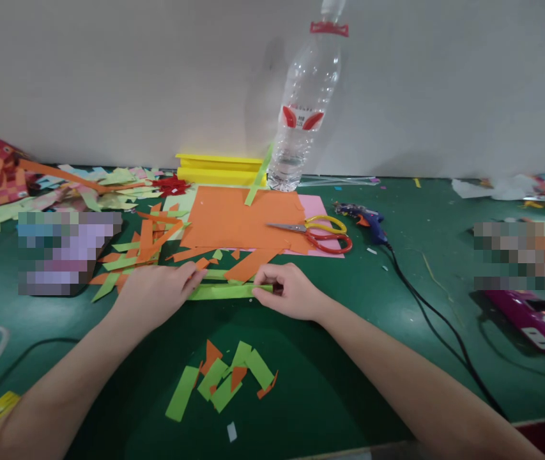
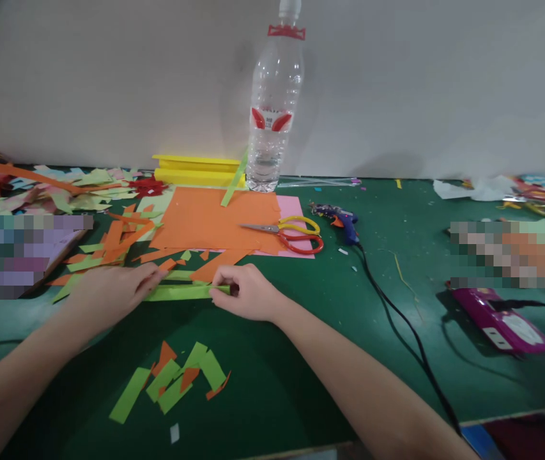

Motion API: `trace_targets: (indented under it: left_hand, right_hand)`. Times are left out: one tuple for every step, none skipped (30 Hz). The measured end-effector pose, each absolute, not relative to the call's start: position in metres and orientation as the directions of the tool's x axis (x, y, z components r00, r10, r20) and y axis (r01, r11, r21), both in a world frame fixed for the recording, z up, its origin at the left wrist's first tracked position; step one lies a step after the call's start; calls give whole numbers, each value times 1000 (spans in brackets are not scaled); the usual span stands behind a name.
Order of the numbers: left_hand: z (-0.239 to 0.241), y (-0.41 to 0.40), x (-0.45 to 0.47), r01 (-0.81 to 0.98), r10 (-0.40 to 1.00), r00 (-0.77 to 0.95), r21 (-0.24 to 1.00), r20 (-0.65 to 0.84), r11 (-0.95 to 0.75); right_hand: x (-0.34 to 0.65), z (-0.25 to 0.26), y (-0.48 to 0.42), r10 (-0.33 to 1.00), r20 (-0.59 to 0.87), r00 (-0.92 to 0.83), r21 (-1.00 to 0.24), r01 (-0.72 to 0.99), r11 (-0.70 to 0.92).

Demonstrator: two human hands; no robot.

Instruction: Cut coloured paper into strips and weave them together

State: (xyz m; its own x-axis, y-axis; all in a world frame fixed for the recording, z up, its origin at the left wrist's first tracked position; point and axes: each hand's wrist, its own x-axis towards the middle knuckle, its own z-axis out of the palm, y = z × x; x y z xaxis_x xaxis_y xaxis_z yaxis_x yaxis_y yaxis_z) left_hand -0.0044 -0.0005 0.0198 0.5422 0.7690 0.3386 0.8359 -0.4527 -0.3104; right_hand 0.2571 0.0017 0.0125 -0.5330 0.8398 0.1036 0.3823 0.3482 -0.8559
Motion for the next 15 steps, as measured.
trace_targets:
  left_hand:
    - [21,0,-5,859,793,501,-305,346,-410]
    - [21,0,-5,877,803,471,-293,365,-381]
    - [22,0,-5,885,795,460,-274,395,-375]
    - [24,0,-4,886,772,463,-248,436,-392]
    - [25,-1,-3,875,731,480,-215,485,-433]
    - [26,-3,-1,854,682,505,-191,529,-484]
    - [27,-6,2,831,631,518,-163,577,-532]
    - [29,-9,5,793,582,542,-141,607,-592]
    - [31,-14,10,729,507,584,-135,634,-671]
    - [33,-20,15,653,432,627,-136,649,-745]
    - [36,-26,20,578,357,659,-141,662,-804]
    - [41,-33,26,493,306,693,-119,653,-862]
    - [46,-40,31,399,256,705,-72,661,-914]
    - [52,-48,35,342,263,691,16,673,-940]
    - [58,-57,39,295,288,681,109,674,-949]
  right_hand:
    - [257,13,2,850,102,-516,-854,393,342]
    - [257,12,3,861,101,-499,-849,408,336]
    - [257,12,3,869,101,-484,-844,420,332]
    - [256,11,4,875,99,-474,-841,430,328]
    - [256,11,4,877,97,-470,-838,437,327]
    - [255,10,4,877,96,-472,-835,442,329]
    - [255,10,4,874,95,-477,-830,447,335]
    - [255,9,4,871,94,-483,-824,453,340]
    - [255,8,4,869,93,-487,-816,462,346]
    - [255,8,4,867,96,-489,-809,469,355]
    - [255,7,4,865,104,-491,-803,472,364]
    - [255,6,5,863,113,-492,-799,472,373]
    - [255,5,5,861,122,-494,-795,471,383]
    - [255,5,5,858,131,-496,-791,470,392]
    - [256,4,5,856,137,-499,-787,470,400]
